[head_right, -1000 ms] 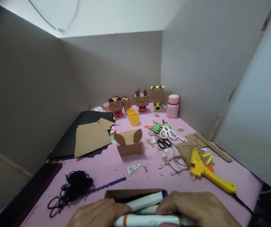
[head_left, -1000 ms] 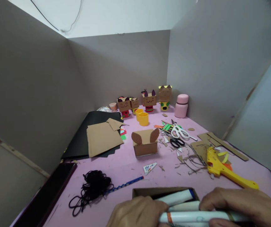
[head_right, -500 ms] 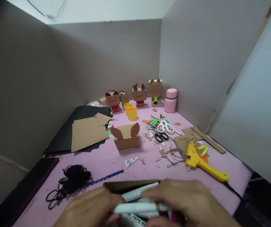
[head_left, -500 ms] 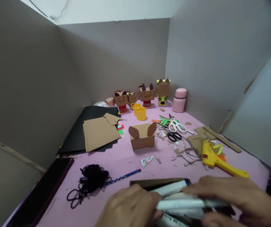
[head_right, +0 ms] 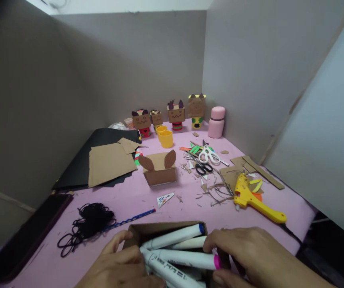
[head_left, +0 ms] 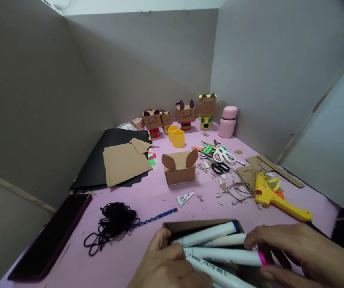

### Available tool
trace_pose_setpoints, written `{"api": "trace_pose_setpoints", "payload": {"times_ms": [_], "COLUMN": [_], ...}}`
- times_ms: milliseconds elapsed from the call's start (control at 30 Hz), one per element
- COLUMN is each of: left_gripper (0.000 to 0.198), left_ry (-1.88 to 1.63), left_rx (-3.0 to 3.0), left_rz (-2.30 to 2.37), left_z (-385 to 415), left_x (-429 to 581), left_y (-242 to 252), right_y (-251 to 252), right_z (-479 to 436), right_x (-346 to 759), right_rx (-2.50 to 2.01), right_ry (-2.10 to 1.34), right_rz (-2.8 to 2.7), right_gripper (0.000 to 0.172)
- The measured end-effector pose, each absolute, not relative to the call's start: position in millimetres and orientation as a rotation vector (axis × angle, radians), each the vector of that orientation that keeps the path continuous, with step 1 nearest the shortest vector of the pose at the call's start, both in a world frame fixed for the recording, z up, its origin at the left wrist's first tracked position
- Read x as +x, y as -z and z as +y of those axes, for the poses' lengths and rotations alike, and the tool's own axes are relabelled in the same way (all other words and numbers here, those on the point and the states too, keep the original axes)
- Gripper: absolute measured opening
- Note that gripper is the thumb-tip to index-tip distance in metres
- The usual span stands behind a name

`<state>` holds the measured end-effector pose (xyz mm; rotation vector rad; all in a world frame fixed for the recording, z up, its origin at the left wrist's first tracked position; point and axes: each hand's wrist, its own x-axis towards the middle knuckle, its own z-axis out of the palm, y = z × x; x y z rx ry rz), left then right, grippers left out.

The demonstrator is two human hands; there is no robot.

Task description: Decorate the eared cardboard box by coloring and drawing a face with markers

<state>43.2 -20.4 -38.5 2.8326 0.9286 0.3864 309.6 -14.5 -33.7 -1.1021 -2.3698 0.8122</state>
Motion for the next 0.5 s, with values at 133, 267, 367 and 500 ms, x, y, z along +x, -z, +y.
{"api": "trace_pose_setpoints", "payload": {"times_ms": [133,267,367,500], "left_gripper": [0.049,0.039,0.027,0.017], "left_ry": [-0.565,-0.678,-0.631,-0.199], "left_rx": [2.954,2.929,2.784,2.723], "left_rz": [0.952,0.962,1.17,1.366], "left_z": [-21,-19,-13,-4], "left_x": [38,22,16,24], "left_y": [69,55,18,-2], "right_y": [28,31,36,35], "right_z": [-13,-14,-14,-11], "right_x": [304,308,313,316], "right_rx": [-1.07,-1.107,-1.18,-1.183], "right_ry": [-0.836,-0.837,-0.852,-0.853], "right_rz": [-2.341,-2.353,-2.393,-2.451], "right_gripper": [0.021,0.023,0.021,0.018]}}
